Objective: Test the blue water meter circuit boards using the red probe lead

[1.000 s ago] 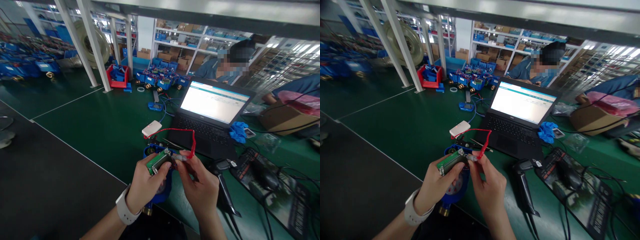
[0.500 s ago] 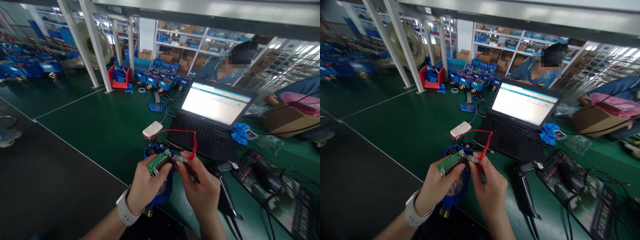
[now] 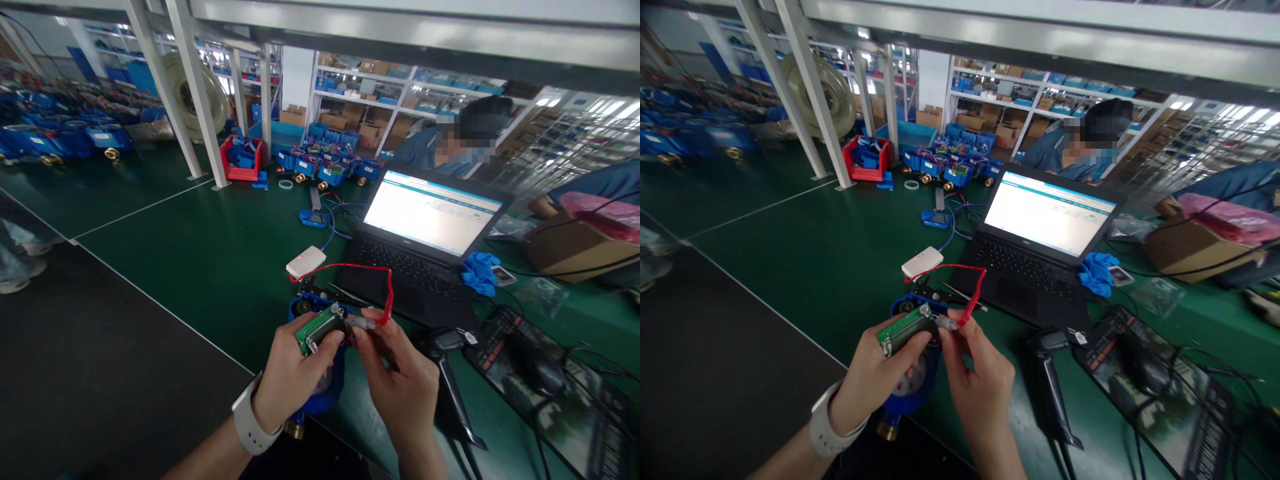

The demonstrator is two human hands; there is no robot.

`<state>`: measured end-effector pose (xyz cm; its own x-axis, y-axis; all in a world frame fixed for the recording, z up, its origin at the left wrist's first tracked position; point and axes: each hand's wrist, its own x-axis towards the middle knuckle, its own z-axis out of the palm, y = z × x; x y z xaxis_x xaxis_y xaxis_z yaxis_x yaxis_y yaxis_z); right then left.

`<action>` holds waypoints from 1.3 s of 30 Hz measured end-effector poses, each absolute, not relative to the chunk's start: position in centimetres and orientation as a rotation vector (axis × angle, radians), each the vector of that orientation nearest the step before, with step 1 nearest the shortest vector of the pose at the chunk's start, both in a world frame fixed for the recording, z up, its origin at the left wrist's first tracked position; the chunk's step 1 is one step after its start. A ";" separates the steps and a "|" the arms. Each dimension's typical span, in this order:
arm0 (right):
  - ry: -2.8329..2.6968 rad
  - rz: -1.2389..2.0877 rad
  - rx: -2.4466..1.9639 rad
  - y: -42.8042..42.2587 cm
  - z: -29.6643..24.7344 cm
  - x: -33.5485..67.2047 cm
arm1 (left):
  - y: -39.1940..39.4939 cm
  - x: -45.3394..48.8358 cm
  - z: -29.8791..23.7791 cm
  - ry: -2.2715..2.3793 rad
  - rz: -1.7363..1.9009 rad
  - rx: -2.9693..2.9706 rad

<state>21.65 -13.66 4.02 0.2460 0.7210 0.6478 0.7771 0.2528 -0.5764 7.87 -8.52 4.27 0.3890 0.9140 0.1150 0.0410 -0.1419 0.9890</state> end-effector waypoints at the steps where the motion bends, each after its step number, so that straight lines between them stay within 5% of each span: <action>1: -1.481 -0.070 -1.468 -13.6 4.0 21.6 | -8.5 7.9 4.3 0.892 0.970 1.519; 39: -1.448 -0.027 -1.436 -13.6 3.7 21.6 | -8.5 8.0 4.3 0.892 0.975 1.509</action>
<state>21.63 -13.60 3.69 0.2676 0.7142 0.6468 0.7377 0.2799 -0.6144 7.99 -8.52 4.29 0.3828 0.9165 0.1163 0.0346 -0.1400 0.9895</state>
